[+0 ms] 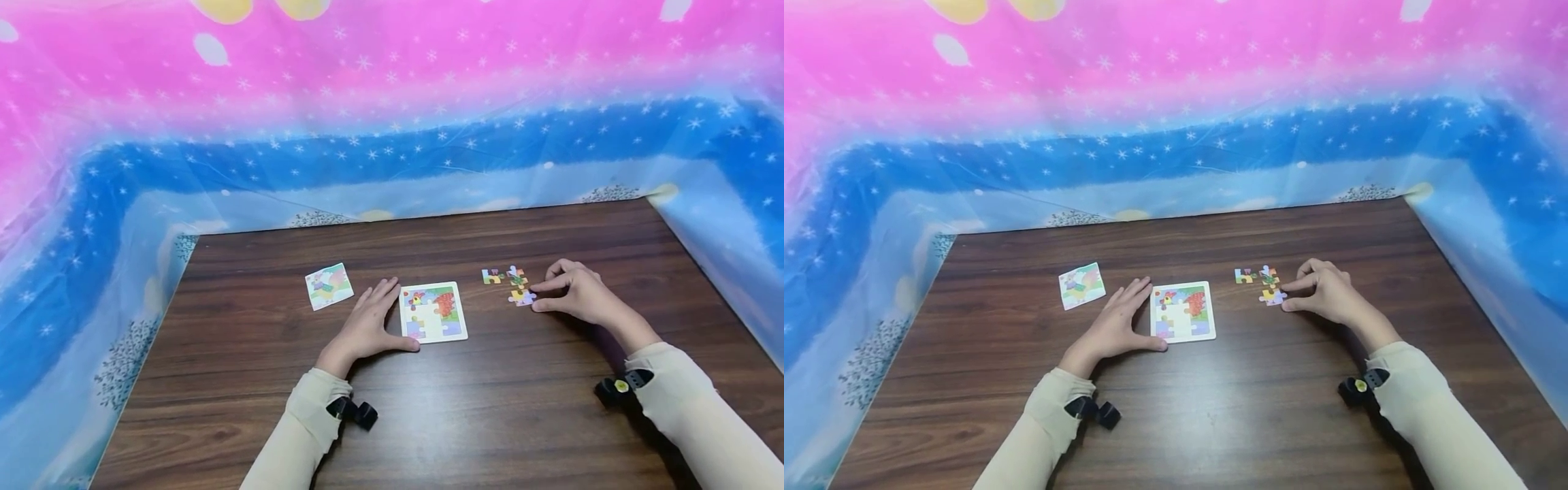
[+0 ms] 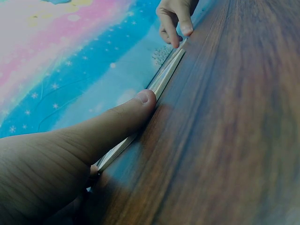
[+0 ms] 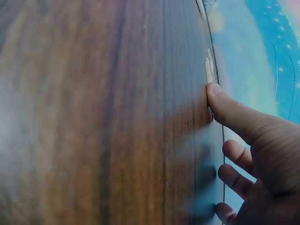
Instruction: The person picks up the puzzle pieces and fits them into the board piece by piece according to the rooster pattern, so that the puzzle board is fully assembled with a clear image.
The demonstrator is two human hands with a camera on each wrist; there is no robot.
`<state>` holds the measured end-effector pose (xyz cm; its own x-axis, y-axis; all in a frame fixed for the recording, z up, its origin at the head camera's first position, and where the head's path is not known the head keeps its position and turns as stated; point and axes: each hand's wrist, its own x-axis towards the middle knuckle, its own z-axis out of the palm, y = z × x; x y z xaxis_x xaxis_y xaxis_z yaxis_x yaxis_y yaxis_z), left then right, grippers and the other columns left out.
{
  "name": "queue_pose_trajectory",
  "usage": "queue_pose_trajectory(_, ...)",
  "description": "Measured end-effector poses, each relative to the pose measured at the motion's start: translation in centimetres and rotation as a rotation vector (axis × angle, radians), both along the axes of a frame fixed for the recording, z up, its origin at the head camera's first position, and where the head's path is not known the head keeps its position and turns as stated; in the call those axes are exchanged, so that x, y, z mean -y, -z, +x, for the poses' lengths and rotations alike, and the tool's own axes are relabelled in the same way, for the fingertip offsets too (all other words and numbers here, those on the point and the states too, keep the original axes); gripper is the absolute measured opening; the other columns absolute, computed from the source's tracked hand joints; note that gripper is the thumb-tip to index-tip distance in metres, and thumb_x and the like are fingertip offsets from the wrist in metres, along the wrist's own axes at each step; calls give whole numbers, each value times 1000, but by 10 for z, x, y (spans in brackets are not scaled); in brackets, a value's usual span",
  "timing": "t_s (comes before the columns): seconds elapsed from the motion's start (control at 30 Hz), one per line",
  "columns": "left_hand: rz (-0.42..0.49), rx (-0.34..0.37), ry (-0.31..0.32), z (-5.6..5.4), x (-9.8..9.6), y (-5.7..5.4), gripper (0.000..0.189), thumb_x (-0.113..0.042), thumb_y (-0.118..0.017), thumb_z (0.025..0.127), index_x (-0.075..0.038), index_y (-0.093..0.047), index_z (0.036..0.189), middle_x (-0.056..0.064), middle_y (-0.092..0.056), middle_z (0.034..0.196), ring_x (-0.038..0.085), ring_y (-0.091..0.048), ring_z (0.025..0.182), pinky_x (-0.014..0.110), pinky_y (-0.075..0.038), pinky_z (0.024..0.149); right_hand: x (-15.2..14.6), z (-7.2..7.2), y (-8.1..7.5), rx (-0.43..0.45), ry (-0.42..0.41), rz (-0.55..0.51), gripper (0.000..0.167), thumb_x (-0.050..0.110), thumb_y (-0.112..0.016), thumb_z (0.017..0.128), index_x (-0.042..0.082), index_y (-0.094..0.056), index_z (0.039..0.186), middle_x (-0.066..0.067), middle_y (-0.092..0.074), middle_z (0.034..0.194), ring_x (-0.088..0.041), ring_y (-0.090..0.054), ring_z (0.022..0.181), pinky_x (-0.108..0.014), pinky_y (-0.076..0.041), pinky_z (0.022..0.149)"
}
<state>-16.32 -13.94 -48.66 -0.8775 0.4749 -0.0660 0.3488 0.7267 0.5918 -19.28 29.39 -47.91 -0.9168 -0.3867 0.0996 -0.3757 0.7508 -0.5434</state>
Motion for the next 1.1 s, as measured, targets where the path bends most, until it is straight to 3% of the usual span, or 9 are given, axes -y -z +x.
queue_pose_trajectory(0.3, 2, -6, -7, -3, 2, 0, 122, -58, -90, 79, -5, -24, 168, 8, -16, 176, 26, -9, 163, 44, -2, 132, 8, -1, -2, -16, -28, -29, 11, 14, -91, 85, 17, -88, 95, -1, -59, 101, -20, -50, 85, -37, -33, 72)
queue_pose_trajectory(0.43, 2, -9, -6, -3, 2, 0, 122, -57, -90, 79, -5, -25, 168, 8, -16, 176, 25, -9, 163, 44, -2, 132, 11, 2, -4, -11, -48, -12, 7, 14, -86, 90, 16, -87, 97, -1, -62, 103, -19, -51, 87, -38, -36, 73)
queue_pose_trajectory(0.63, 12, -15, 2, -3, 1, -2, 122, -56, -91, 78, -4, -26, 167, 9, -18, 176, 26, -10, 163, 44, -3, 132, 13, 6, -5, -12, -77, 3, 7, 11, -81, 95, 13, -82, 102, -3, -60, 104, -15, -43, 71, -31, -39, 60)
queue_pose_trajectory(0.8, -1, -9, 2, -4, 0, -3, 122, -56, -90, 79, -4, -25, 167, 9, -17, 176, 26, -10, 163, 44, -2, 132, 18, 7, -1, -29, -77, -30, 6, 9, -79, 96, 13, -81, 101, -3, -61, 105, -11, -43, 66, -28, -41, 56)
queue_pose_trajectory(1.1, -7, 3, 5, -1, 1, -2, 122, -58, -90, 79, -5, -25, 168, 8, -16, 176, 25, -9, 163, 45, -2, 132, 62, 12, 2, -98, -126, -160, 8, 7, -83, 92, 12, -83, 98, -3, -65, 106, -14, -55, 83, -29, -45, 64)
